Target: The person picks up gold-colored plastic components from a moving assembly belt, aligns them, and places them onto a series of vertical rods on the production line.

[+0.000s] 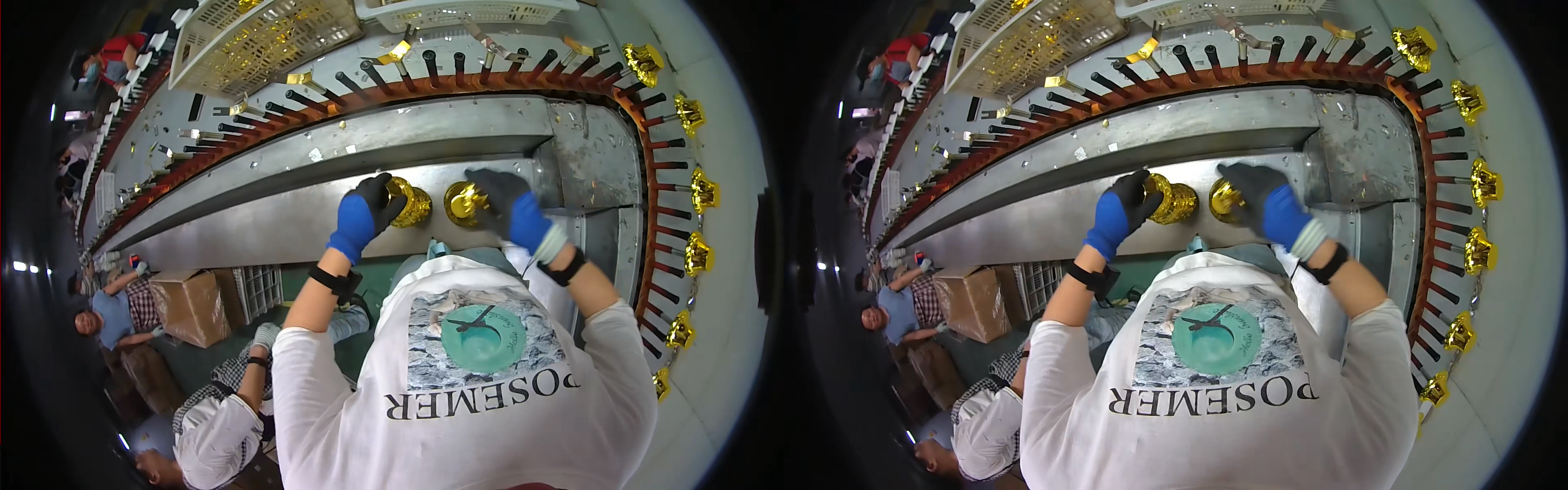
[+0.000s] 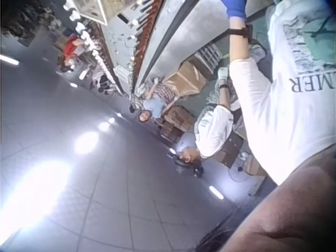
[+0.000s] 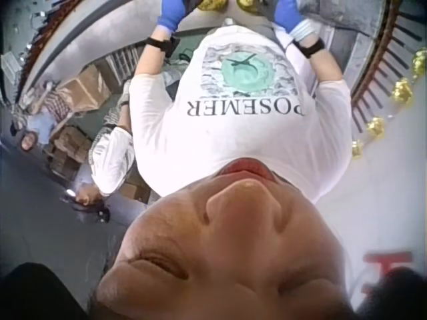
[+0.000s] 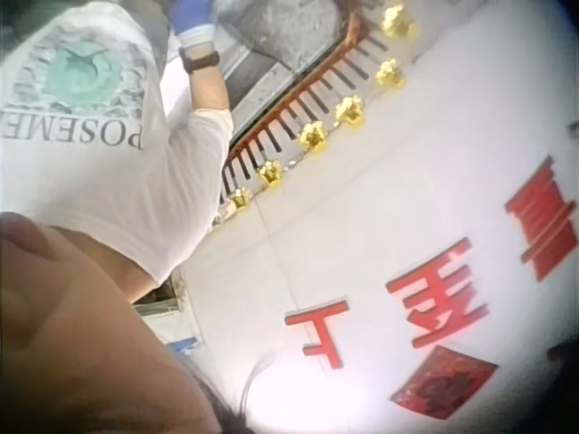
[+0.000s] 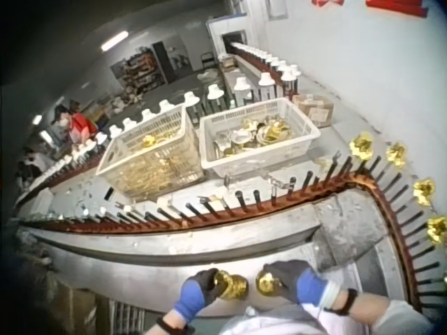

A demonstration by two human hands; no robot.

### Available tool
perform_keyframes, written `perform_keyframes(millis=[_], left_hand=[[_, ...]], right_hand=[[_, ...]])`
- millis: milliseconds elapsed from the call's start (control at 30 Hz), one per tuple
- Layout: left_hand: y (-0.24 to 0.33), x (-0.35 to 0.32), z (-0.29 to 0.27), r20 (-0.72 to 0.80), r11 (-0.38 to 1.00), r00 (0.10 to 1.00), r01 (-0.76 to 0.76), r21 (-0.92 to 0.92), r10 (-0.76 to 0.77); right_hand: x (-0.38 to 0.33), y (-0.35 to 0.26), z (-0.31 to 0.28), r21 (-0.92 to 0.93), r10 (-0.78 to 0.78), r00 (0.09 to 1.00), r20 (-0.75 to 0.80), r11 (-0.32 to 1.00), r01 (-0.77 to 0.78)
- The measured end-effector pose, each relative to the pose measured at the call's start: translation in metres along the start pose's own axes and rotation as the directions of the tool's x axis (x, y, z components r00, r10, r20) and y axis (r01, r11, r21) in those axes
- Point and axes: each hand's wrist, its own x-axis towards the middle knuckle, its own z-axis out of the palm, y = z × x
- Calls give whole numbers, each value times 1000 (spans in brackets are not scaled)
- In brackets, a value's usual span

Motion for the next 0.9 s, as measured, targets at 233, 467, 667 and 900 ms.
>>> perform_keyframes(millis=[233,467,667,900], left_hand=[[-23,-4,61,50,933,999,-13,359,-6],[61,41,-3,-21,952,978,-199,231,209],[224,190,-23,-248,703,666,-703,109,704],[277,317,21,-156,834,841,-457,311,519]], right_hand=[[6,-1,96,-371,320,884,341,910,-186],[7,80,-59,-224,55,962,-268,967,-118],[86,216,-282,-611,-55,706,-706,553,-567],[111,250,-254,-374,419,797,-435,721,-583]])
